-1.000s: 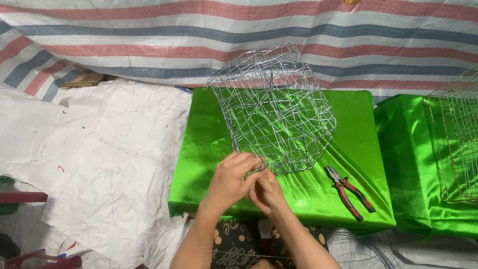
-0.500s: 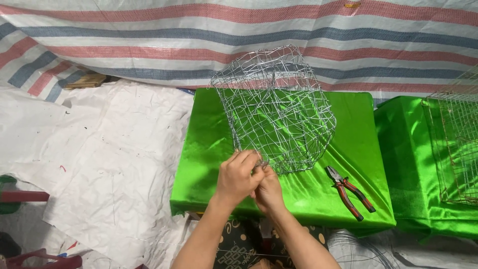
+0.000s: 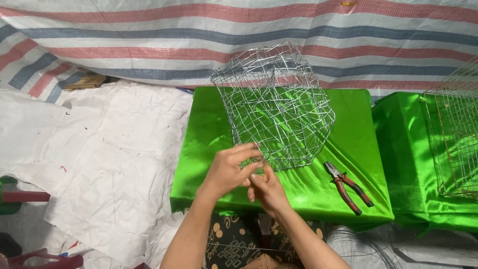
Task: The person assembles a wire basket by hand, bending and twisting wire segments to form the structure. They manipulate the wire mesh to shape the basket and secure the joints without using tools.
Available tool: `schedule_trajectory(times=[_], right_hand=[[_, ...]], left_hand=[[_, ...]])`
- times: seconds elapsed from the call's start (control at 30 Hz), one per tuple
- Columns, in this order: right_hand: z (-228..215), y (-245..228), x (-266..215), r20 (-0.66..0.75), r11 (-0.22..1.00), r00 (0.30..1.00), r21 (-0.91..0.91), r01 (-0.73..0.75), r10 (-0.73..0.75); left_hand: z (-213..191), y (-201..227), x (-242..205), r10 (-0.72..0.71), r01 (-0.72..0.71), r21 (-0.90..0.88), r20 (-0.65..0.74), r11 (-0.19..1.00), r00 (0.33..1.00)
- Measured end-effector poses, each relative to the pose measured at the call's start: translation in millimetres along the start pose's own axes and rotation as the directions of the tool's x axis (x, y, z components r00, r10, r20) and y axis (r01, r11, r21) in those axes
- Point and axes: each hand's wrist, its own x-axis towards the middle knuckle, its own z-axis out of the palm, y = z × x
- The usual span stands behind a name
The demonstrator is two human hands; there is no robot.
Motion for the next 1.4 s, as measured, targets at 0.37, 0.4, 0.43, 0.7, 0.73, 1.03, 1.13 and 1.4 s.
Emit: schedule_trajectory(times=[0.37,0.4,0.43,0.7,0.73,1.03,1.13,1.4], right_hand=[[-10.2,-6.0,-3.8,-0.085,0.987,0.996,-0.151,-0.051,0.038],[-15.6,0.3,-3.6,-0.105,0.988,0.994,-0.150,-0.036,0.021],[-15.5,-0.3,-5.1,-0.099,0.988,0.995,-0.152,-0.037,0.022],[-24.4,7.3,-3.8,-0.174,0.968,0.985,-0.250,-0.022,-0.023],[-28.4,9.9,-2.5,-0.171,0.966,0.985,-0.256,-0.024,-0.021],[-54.5,28.5,5.9,-0.119,0.986,0.992,-0.168,0.013,-0.034],[-60.0,29.0,4.8,-0.084,0.981,0.996,-0.193,-0.024,0.007],[-89.8,48.2,-0.6,-0.077,0.993,0.997,-0.116,0.015,-0.024]], left_hand=[[21.0,-26.0,-36.6,0.017,-0.029,-0.015,-0.510,0.999,0.860],[25.1,-38.7,-46.1,0.007,-0.006,0.003,-0.616,1.000,0.788],[30.9,-48.7,-52.7,0.008,-0.006,0.006,-0.621,1.000,0.784],[72.4,-85.0,-77.5,-0.170,0.195,0.028,-0.376,0.980,0.911],[72.6,-84.4,-74.7,-0.172,0.196,0.025,-0.381,0.980,0.908],[92.7,-112.7,-72.7,-0.024,0.159,0.275,-0.438,0.948,0.899],[88.9,-107.8,-71.5,-0.001,0.156,0.306,-0.451,0.939,0.893],[99.4,-112.0,-68.7,0.023,0.119,0.244,-0.510,0.962,0.860]])
